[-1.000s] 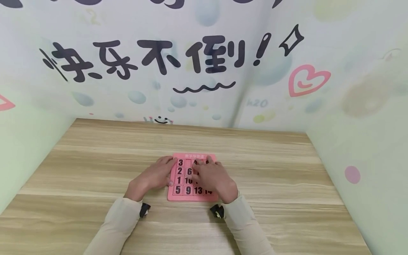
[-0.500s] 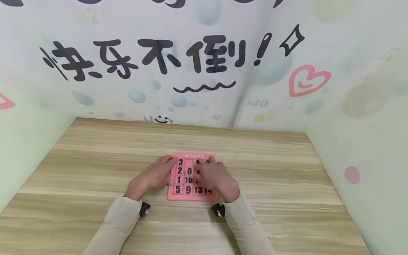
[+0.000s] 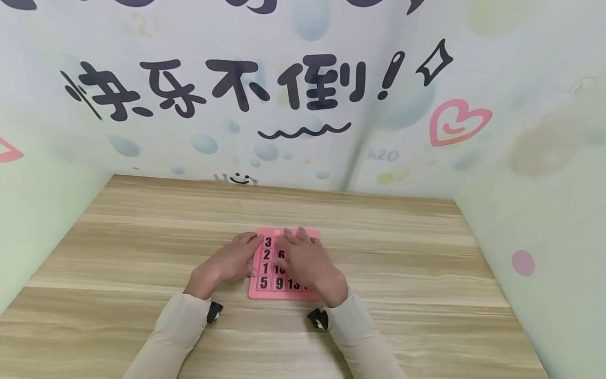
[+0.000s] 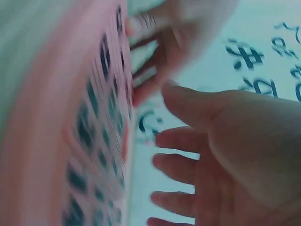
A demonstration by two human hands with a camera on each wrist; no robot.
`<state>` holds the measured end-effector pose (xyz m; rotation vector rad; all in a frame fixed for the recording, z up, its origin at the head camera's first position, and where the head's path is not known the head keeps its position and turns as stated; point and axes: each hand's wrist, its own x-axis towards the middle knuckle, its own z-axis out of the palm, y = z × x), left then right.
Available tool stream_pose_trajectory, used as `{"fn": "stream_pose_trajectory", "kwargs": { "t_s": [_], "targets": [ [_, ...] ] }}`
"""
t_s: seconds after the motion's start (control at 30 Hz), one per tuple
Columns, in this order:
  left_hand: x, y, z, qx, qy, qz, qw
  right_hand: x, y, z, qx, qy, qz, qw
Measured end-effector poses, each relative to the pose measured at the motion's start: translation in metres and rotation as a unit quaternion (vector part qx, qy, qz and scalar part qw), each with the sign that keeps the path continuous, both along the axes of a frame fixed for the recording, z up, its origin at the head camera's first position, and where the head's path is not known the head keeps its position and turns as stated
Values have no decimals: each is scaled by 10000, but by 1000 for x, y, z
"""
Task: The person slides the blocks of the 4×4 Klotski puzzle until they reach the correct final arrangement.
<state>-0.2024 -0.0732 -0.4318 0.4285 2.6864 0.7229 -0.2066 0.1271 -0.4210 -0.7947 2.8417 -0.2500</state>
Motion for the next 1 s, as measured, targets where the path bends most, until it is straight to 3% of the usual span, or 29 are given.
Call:
{"fn": "stream_pose_trajectory", "kwargs": {
  "t_s": [0.13, 0.33, 0.67, 1.0],
  "targets": [
    [-1, 0, 0, -100, 57, -61, 9999, 3, -13, -9, -6, 47, 171, 9998],
    [-1, 0, 0, -243, 94, -168, 9995, 6, -21, -16, 183, -128, 18, 9997],
    [-2, -1, 1, -213, 97, -161, 9996, 6, -21, -16, 539, -19, 121, 9985],
    [0, -1, -1, -79, 75, -66, 9999, 3, -16, -12, 543, -98, 19, 9985]
  ]
}}
